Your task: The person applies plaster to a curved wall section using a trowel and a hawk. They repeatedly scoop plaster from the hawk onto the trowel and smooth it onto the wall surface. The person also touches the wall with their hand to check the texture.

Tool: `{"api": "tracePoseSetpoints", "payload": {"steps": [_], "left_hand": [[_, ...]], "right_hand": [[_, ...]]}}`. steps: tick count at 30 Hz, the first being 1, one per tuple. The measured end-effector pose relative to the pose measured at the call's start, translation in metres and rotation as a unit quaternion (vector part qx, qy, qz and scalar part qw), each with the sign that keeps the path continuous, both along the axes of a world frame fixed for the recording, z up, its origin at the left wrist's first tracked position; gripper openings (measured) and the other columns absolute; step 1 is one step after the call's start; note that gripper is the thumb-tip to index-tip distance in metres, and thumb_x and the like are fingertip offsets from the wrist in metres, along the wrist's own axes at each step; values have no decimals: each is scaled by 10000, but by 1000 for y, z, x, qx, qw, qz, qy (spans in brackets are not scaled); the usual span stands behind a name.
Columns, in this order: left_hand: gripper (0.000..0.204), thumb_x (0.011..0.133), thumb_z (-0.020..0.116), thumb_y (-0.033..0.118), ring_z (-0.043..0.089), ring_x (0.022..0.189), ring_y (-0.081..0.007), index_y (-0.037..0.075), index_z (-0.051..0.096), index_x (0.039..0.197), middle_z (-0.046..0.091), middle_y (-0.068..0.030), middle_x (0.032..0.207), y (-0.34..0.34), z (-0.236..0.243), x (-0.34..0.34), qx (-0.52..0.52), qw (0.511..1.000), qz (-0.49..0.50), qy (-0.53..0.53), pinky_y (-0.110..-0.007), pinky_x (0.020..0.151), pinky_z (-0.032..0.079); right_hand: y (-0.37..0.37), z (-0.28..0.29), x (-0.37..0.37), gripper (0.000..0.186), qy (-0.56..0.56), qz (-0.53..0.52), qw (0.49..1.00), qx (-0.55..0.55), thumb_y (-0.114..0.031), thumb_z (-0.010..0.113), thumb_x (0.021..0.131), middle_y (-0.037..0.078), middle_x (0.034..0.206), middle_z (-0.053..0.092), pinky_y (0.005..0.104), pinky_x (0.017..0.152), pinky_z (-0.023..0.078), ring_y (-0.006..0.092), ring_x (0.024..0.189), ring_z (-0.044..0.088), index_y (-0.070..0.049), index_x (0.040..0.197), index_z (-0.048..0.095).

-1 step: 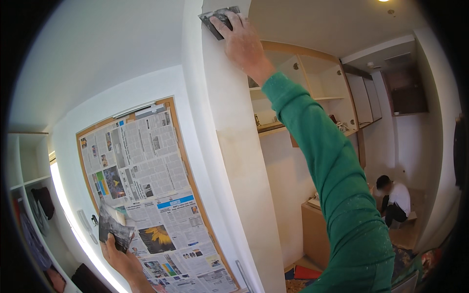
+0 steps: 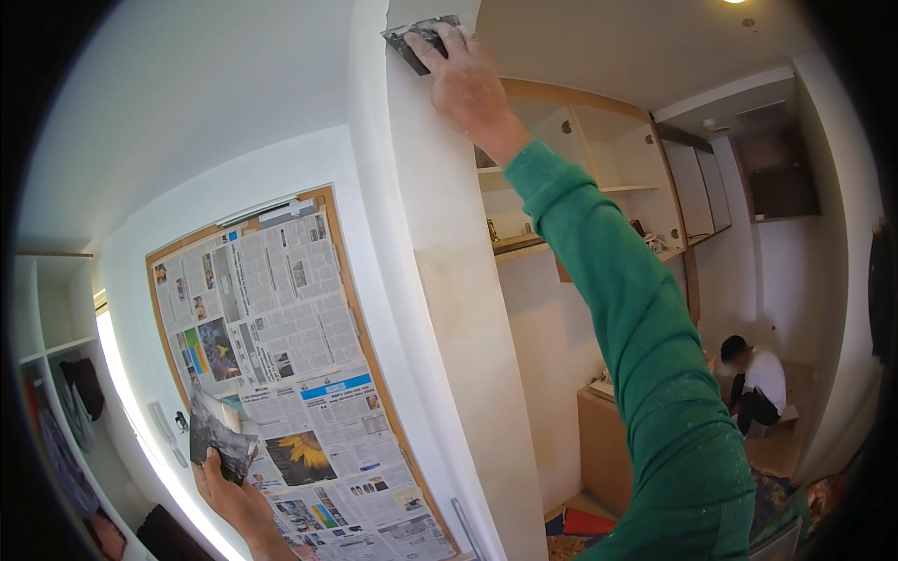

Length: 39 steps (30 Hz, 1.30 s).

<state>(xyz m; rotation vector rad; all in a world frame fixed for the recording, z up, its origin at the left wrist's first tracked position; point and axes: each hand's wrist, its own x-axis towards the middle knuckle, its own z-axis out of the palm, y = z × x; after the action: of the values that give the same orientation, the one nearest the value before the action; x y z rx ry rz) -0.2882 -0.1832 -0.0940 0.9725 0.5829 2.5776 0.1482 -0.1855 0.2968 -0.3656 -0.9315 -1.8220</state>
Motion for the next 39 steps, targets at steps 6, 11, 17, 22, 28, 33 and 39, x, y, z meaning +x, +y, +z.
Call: {"api": "tracePoseSetpoints", "payload": {"steps": [6,11,17,22,28,33,39], "left_hand": [[502,968,584,222,603,1086,-220,-58,485,1373,593,-162,1220,-6,3,16,-18,999,-22,-23,-315,913,483],[538,962,594,228,603,1106,-234,-66,470,1395,590,-170,1244,-8,2,14,-7,999,-11,-38,-327,923,489],[582,957,604,246,587,1141,-243,-59,450,1428,578,-169,1273,-10,7,23,-38,996,11,-84,-330,952,472],[603,953,609,260,574,1161,-238,-58,441,1437,566,-167,1295,-10,6,23,-52,996,22,-66,-322,962,461],[588,955,602,268,564,1164,-230,-62,452,1418,561,-166,1298,-10,5,26,-46,997,5,-60,-342,953,466],[421,976,581,225,618,1072,-201,-31,533,1307,603,-141,1211,-7,4,37,-12,998,-49,-38,-318,825,537],[276,1003,518,167,714,867,-193,-13,586,1200,697,-112,1060,-15,43,101,64,948,-310,-25,-310,583,615]], "right_hand": [[-33,14,-5,511,19,15,1000,14,-57,460,910,224,1370,519,515,1099,388,425,1250,488,-34,1412,545],[-13,25,-3,507,30,-17,999,7,-64,460,906,227,1356,524,516,1096,389,426,1247,489,-18,1403,546],[-12,4,-5,492,27,16,999,-17,-60,453,913,232,1344,538,511,1099,387,421,1235,500,-6,1393,549],[-18,25,-11,469,59,17,998,29,-51,474,907,220,1333,546,495,1087,407,409,1242,506,9,1366,554],[37,-7,-5,523,31,-3,999,-44,-78,583,855,175,1303,548,435,986,487,365,1186,525,-77,1378,582],[12,-46,-4,442,32,-10,989,-144,-61,556,886,183,1203,613,417,970,489,362,1149,543,-41,1321,626],[-43,-131,-18,398,-84,191,955,-211,-10,516,914,176,1215,645,441,973,487,375,1104,584,-14,1291,643]]}}
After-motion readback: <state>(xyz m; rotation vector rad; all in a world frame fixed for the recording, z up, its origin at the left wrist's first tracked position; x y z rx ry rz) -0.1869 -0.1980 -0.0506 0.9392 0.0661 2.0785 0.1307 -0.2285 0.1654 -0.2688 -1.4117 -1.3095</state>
